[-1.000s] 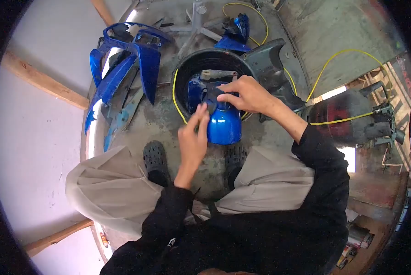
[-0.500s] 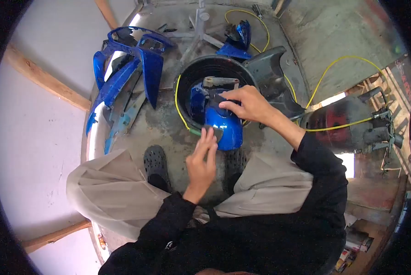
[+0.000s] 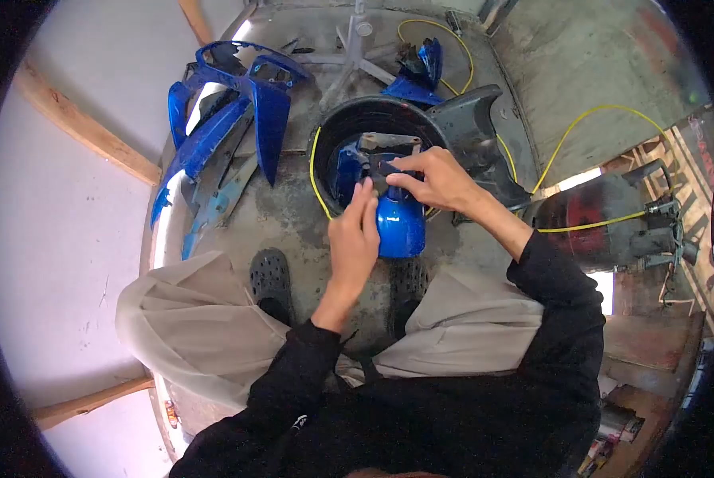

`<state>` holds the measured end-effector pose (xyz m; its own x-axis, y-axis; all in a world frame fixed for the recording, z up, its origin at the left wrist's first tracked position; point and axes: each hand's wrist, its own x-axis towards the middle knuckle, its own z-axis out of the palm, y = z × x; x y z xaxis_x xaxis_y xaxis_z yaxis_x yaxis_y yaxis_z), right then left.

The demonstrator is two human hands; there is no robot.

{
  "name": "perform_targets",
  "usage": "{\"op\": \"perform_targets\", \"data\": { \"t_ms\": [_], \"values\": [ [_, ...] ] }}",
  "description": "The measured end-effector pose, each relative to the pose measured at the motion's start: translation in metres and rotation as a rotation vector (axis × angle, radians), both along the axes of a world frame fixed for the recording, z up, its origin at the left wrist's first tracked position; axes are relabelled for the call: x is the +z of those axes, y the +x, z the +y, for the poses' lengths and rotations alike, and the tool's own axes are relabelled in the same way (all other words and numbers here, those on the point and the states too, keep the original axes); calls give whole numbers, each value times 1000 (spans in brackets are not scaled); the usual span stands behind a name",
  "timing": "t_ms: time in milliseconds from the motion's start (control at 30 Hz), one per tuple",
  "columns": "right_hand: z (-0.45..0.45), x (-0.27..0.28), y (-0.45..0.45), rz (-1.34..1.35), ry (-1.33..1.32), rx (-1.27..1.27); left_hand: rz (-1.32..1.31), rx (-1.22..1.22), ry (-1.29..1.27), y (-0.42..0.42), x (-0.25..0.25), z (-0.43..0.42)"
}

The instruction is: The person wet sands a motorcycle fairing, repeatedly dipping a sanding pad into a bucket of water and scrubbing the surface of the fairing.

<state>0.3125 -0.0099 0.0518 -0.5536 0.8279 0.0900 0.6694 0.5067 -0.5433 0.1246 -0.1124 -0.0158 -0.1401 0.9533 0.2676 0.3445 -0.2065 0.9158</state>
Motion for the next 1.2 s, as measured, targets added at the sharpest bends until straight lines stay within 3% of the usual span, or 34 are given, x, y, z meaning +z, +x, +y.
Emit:
{"op": "perform_targets", "data": {
  "t_ms": [67,200,300,433,600,633,700,767,900,1033,1200],
  "values": [
    [-2,-2,2,32,7,1,-10,-4,19,0,-2,3],
    [-1,-2,1,74,-22,23,245,-67,205,4,0,-54],
    [1,-17,2,121,138,23,116,-23,17,1,5,-21],
    [2,-13,3,77,72,12,286,16,104,18,4,-37],
    [0,-11,1,48,13,9,384,-129,256,10,-2,-44],
    [0,-9,1,30,5,-13,298,-48,75,10,11,-29],
    [-2,-8,1,37,-1,-11,205,-38,31,-2,1,2],
    [1,-16,5,85,106,28,207,11,80,4,1,-24],
    [-2,-11,1,74,67,1,109,0,152,-2,-9,-51],
    [-5,-7,0,107,-17,-46,-111,23,-194,-11,-12,12],
    [2,-22,8,149,104,18,-159,24,-127,-10,-13,-45]
  ]
}}
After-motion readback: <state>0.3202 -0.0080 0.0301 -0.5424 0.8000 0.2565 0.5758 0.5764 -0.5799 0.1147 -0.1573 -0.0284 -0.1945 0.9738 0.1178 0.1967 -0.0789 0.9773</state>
